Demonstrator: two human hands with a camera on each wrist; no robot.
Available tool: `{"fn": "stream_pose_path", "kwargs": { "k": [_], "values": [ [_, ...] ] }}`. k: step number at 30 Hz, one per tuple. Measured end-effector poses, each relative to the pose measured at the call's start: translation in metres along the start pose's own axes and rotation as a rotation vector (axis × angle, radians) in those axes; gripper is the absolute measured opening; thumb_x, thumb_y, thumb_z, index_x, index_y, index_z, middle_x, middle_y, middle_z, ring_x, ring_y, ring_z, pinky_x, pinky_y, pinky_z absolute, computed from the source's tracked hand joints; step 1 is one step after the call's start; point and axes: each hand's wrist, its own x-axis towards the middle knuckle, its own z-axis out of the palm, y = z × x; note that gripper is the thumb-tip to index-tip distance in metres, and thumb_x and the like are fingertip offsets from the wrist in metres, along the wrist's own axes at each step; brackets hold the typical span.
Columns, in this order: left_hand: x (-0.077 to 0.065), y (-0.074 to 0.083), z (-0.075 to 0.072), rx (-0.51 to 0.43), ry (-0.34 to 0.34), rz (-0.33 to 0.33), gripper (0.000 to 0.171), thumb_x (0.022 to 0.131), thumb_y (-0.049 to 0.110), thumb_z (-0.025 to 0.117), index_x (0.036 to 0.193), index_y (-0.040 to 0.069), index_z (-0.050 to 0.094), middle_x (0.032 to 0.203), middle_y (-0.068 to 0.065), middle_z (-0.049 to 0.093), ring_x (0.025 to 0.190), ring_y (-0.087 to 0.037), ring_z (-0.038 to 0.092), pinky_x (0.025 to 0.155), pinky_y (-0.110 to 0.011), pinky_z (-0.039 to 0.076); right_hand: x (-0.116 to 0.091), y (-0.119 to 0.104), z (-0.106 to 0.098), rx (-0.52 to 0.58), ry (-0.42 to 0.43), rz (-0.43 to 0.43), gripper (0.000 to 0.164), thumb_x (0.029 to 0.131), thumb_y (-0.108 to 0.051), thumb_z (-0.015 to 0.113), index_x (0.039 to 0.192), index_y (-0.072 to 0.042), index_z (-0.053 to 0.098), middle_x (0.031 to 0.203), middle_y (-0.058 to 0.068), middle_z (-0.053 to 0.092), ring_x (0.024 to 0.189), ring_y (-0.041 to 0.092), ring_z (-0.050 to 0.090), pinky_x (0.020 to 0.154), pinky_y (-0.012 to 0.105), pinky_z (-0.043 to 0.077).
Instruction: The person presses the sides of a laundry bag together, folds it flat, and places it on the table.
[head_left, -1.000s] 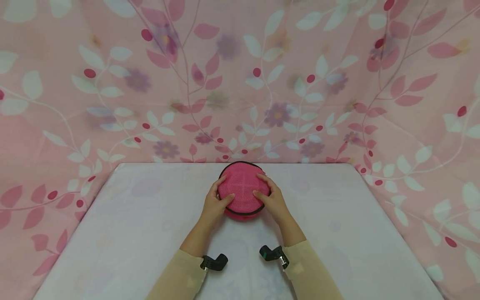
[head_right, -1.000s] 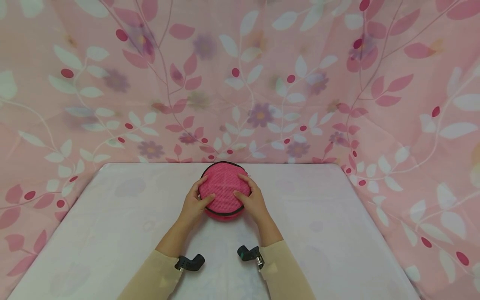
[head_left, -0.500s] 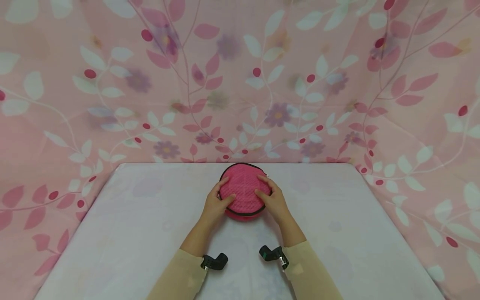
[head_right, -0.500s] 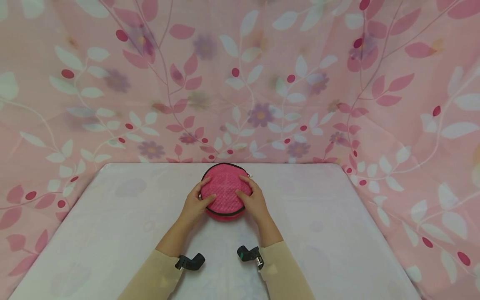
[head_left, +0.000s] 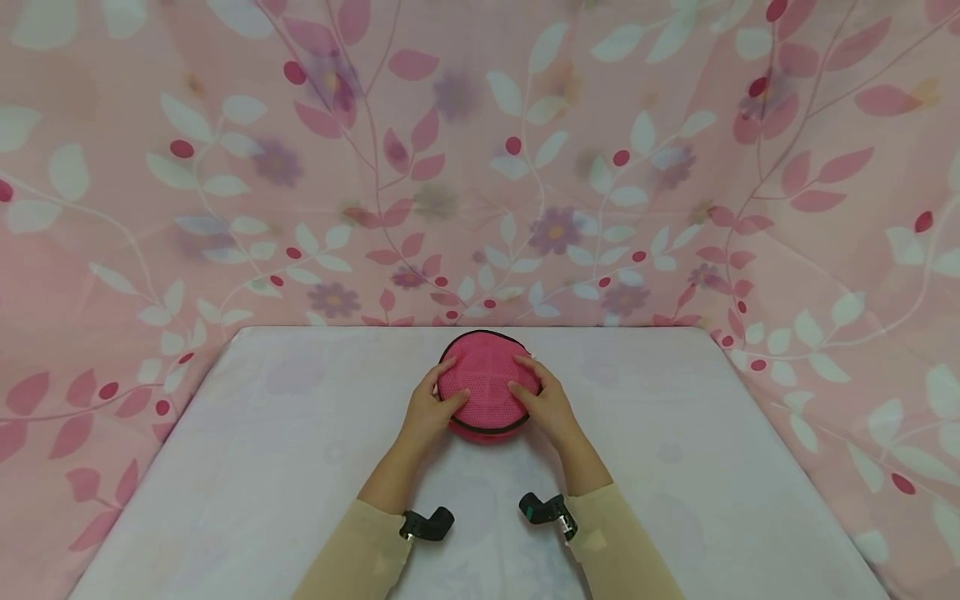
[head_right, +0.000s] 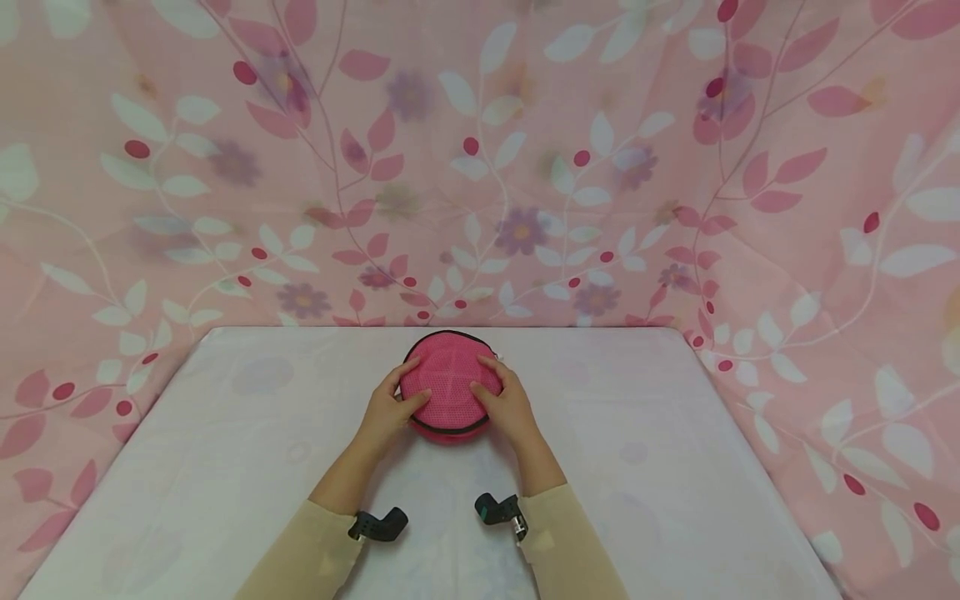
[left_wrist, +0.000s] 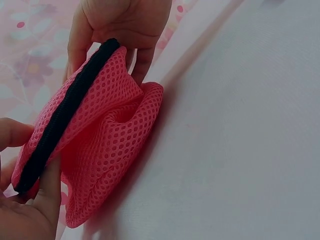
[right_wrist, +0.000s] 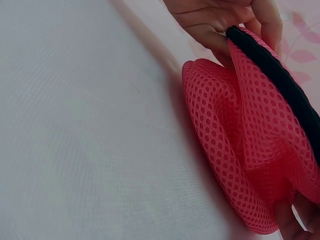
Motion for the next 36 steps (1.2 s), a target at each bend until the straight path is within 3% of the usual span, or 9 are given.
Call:
{"fn": "stream_pose_path", "kwargs": {
  "k": [8,19,26,30,36],
  "values": [
    [-0.0016,-0.0011,-0.0033,0.092,0.009,-0.012,0.062,0.09,0.003,0.072,0.148,0.013,0.049,0.147,-0.02,0.047,0.116,-0.033,0.063,0.092,-0.039,0.055,0.0014,0.0014,0.0016,-0.051,-0.01,0.017,0.05,0.094,-0.014,0.071,0.142,-0.012,0.057,0.154,0.018,0.041,0.146,0.033,0.031,0.118,0.05,0.025],
    [0.0006,-0.0068,-0.0058,0.169,0.015,-0.01,0.062,0.09,0.007,0.073,0.147,0.014,0.049,0.148,-0.019,0.046,0.114,-0.034,0.064,0.091,-0.04,0.055,0.0034,0.0051,0.0005,-0.138,-0.049,-0.06,0.05,0.094,-0.014,0.07,0.142,-0.007,0.056,0.151,0.024,0.043,0.147,0.036,0.029,0.119,0.05,0.022],
    [0.001,-0.008,-0.0059,0.22,0.025,0.001,0.061,0.09,0.008,0.074,0.146,0.014,0.051,0.142,-0.021,0.052,0.104,-0.03,0.068,0.085,-0.036,0.056,0.0029,0.0046,-0.0009,-0.194,-0.051,-0.104,0.049,0.094,-0.013,0.069,0.14,-0.005,0.057,0.142,0.027,0.051,0.141,0.039,0.038,0.117,0.051,0.027],
    [0.0013,-0.0088,-0.007,0.255,0.033,0.01,0.061,0.089,0.009,0.075,0.146,0.012,0.052,0.136,-0.024,0.056,0.099,-0.028,0.069,0.082,-0.034,0.056,0.0009,0.0037,-0.0003,-0.268,-0.035,-0.089,0.049,0.094,-0.017,0.07,0.14,-0.008,0.057,0.133,0.03,0.053,0.13,0.042,0.048,0.111,0.054,0.034],
    [0.0024,-0.0084,-0.008,0.289,0.04,0.024,0.06,0.089,0.012,0.076,0.144,0.01,0.053,0.138,-0.023,0.054,0.099,-0.027,0.068,0.08,-0.031,0.056,-0.0029,-0.0008,-0.0001,-0.347,-0.017,-0.065,0.051,0.095,-0.024,0.07,0.143,-0.012,0.056,0.131,0.031,0.05,0.125,0.045,0.05,0.107,0.058,0.038]
  ]
}}
